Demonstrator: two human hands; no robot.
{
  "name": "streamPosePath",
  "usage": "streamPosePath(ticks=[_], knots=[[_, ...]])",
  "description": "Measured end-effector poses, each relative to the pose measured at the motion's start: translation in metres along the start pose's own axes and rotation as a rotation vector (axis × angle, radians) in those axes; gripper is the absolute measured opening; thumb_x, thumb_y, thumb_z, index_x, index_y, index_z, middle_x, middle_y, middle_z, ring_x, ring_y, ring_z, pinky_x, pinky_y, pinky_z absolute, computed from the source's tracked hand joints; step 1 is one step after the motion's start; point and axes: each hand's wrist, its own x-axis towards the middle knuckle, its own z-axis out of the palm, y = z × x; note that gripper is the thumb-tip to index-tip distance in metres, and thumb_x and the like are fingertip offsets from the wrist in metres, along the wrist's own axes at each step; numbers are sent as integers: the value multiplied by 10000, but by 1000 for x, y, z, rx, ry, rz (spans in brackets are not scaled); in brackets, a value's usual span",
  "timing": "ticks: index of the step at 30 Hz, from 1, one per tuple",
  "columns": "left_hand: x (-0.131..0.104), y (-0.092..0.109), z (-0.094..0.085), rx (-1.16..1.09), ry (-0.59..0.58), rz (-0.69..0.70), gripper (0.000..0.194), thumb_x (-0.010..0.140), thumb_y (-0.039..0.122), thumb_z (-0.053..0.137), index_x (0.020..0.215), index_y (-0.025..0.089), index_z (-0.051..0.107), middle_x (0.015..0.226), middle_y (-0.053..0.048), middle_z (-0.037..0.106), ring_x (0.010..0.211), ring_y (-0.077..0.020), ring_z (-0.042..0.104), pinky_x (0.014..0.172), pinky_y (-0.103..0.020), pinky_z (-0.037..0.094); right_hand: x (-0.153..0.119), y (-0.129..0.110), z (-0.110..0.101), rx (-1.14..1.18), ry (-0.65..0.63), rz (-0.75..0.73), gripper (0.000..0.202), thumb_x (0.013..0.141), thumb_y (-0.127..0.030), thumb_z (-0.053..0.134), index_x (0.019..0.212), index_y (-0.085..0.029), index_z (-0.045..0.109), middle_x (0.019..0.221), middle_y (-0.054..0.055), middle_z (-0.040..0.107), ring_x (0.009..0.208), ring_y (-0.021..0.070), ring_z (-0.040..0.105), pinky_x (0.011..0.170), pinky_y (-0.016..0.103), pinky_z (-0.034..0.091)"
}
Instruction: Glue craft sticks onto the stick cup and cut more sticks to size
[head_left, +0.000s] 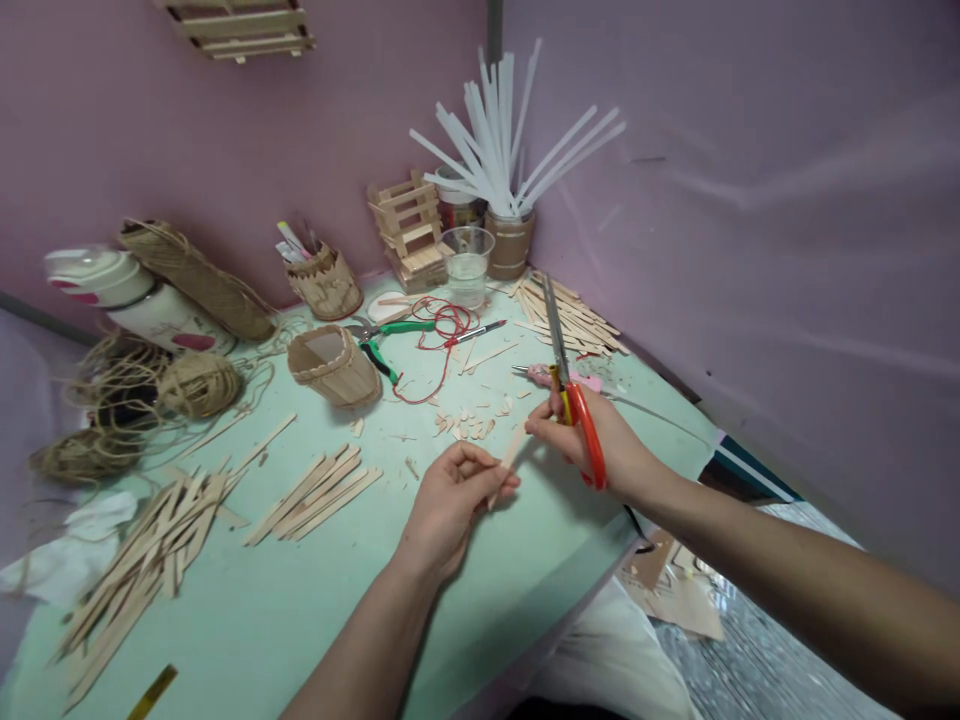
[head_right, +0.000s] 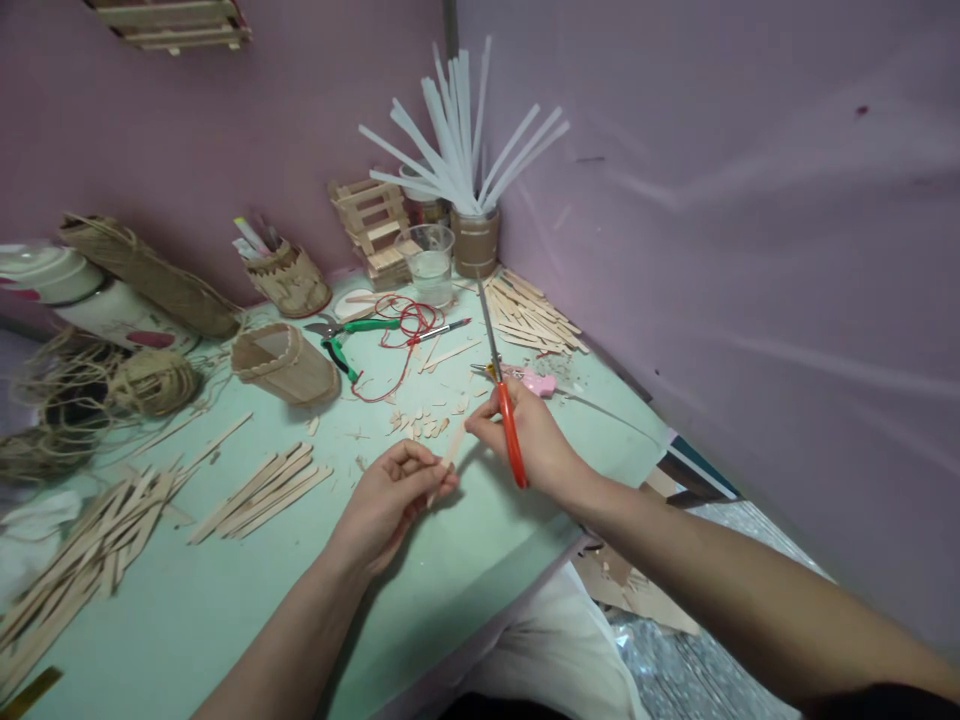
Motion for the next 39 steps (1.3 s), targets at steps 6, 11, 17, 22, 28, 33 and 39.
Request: streamPosePath(ticks=[6,11,17,22,28,33,39], knots=[[-2,-2,2,226,-104,-67,232,733,323,711,828,127,630,688,-49,670,688,-155,661,666,-258,512,-2,-7,4,-111,-214,-28,181,727,-279,597,709,-223,426,661,-7,567,618,158,526,561,276,394],[-4,4,2,174,-69,-59,263,712,363,724,791,152,590,684,-39,665,667,-162,655,603,-261,525,-20,1,-4,-203,-271,35,289,793,-409,597,730,-230,379,643,-48,457,587,130,436,537,261,356],[-2,12,0,71,87,98,270,679,356,752,784,152,612,724,-9,628,640,-148,650,606,-270,545,-49,2,-24,-358,-581,192,376,831,-573,517,798,-213,414,710,-12,503,612,140,446,530,264,351],[-4,12,1,77,61,121,265,677,354,755,784,153,619,734,-3,612,643,-143,646,585,-255,542,-56,3,-20,-353,-626,223,395,827,-590,517,801,-207,420,722,2,540,606,138,459,508,258,335],[-6,9,3,104,42,114,265,688,357,747,770,155,598,720,4,602,640,-139,646,597,-258,548,-52,1,-16,-344,-631,207,420,824,-615,513,835,-206,417,723,-9,528,615,136,460,510,252,334],[-5,8,3,115,24,112,251,705,350,733,771,153,591,716,-1,610,646,-139,647,593,-244,544,-52,-1,-15,-353,-652,218,415,834,-611,502,845,-206,411,726,-11,533,621,136,465,518,250,337],[-5,10,3,114,15,91,262,683,361,748,747,153,602,690,-3,615,630,-139,638,594,-256,547,-51,-2,-15,-344,-658,216,437,824,-635,501,840,-207,416,717,-5,538,606,135,468,507,248,337]])
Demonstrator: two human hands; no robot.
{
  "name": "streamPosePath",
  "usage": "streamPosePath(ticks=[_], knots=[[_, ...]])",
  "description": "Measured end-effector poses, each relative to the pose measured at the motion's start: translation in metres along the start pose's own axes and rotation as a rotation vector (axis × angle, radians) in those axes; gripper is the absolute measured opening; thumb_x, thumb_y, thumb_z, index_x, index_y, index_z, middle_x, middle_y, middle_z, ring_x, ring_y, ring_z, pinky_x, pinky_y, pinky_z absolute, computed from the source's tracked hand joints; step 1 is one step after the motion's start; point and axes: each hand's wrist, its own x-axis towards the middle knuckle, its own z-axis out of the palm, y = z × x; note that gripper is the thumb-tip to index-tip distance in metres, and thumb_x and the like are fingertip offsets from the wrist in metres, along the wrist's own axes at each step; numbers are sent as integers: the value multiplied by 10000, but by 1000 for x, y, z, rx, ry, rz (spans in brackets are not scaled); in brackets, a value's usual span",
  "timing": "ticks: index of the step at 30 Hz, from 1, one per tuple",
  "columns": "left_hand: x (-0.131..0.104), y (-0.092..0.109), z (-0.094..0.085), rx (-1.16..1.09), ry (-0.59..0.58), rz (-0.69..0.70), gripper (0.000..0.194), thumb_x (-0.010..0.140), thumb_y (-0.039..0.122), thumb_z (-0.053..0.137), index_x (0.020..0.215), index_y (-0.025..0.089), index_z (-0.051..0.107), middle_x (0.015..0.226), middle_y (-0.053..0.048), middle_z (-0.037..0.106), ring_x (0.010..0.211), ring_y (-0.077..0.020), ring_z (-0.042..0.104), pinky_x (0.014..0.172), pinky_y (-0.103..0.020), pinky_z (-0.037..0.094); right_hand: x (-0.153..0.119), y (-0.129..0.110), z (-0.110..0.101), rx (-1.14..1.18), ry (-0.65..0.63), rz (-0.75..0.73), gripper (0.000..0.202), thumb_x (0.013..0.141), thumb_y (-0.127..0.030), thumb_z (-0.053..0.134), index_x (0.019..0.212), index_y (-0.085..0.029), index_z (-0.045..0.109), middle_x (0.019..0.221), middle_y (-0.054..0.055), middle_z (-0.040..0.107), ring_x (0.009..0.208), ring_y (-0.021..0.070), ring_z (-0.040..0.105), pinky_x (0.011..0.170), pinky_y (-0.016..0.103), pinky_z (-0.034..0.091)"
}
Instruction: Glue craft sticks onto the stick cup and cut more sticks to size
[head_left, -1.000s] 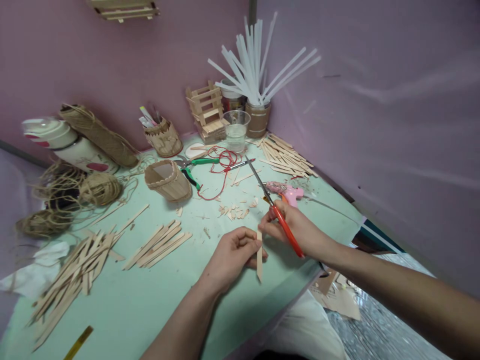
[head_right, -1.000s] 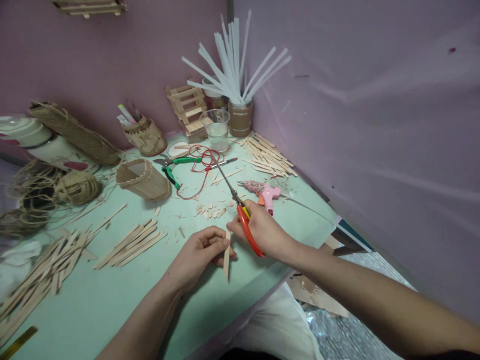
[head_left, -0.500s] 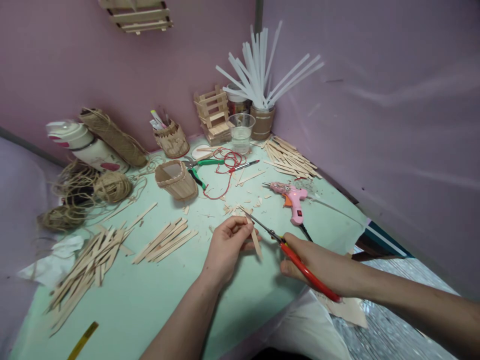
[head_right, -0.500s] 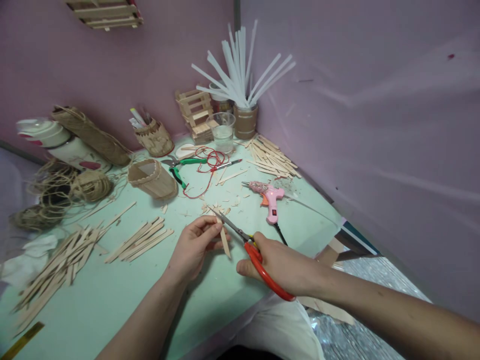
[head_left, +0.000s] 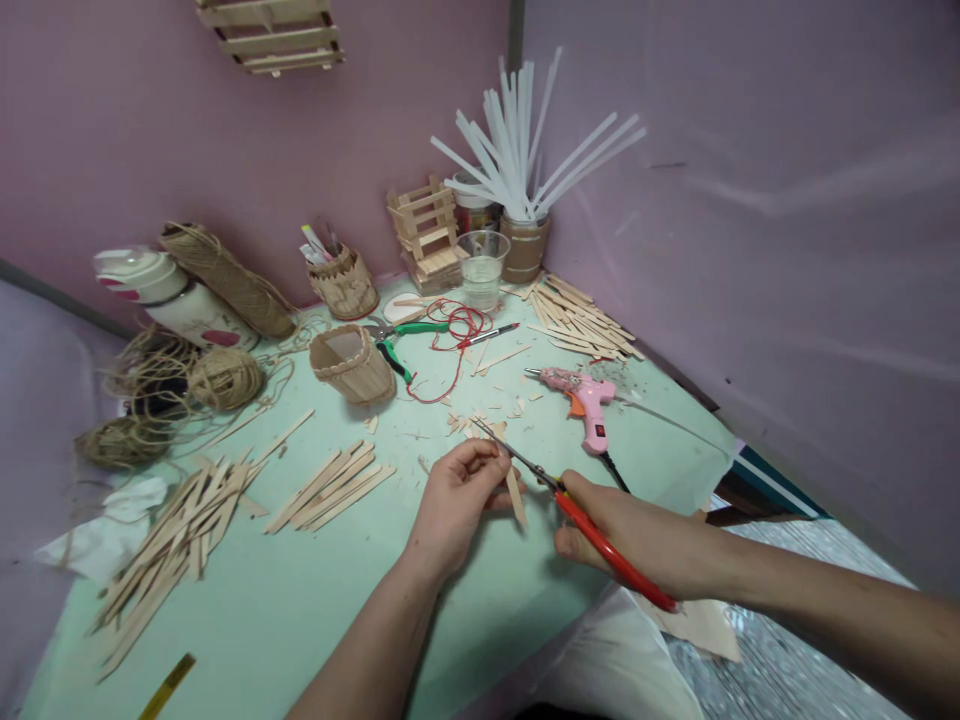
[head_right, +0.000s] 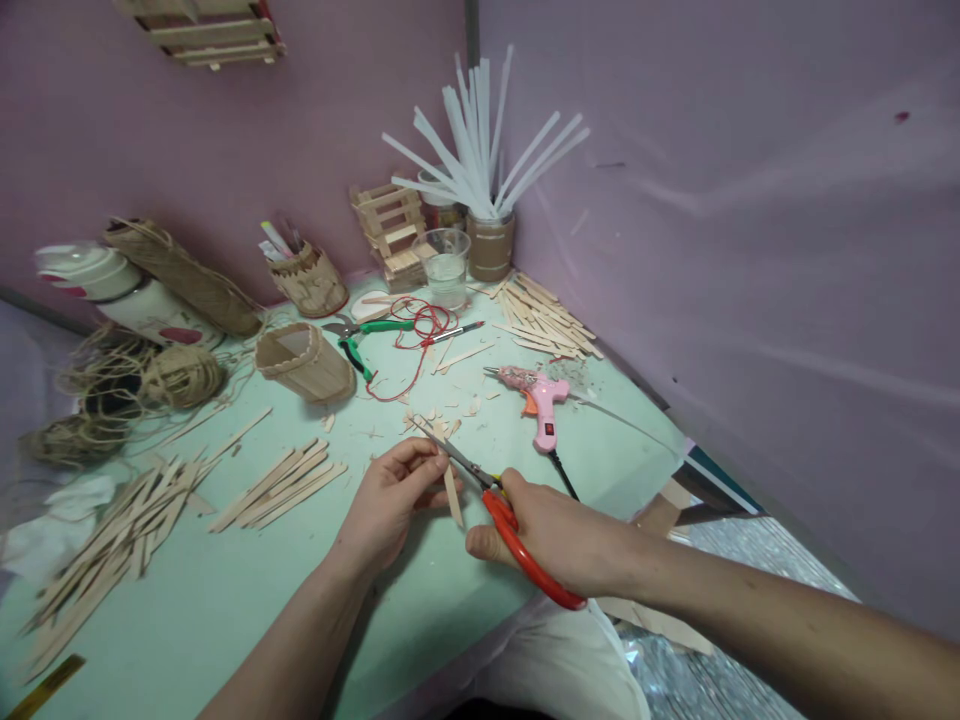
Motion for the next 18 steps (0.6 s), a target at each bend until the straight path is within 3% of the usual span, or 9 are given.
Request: streamPosePath(ticks=[12,18], knots=[[-2,-2,-2,-42,-11,-121,276,657,348,763,754,127,628,646,-29,627,609,-151,643,581,-259,546,6,-6,1,142,-60,-10,410,844,-589,483,718,-205,411,662,-33,406,587,120,360,523,240,325],[0,-3,-3,-62,10,-207,229,672,305,746,707,122,612,617,-46,641,581,-149,647,561,-241,540,12,-5,2,222,-80,68,391,839,-574,497,745,-195,496,656,-25,430,595,126,377,509,227,338]])
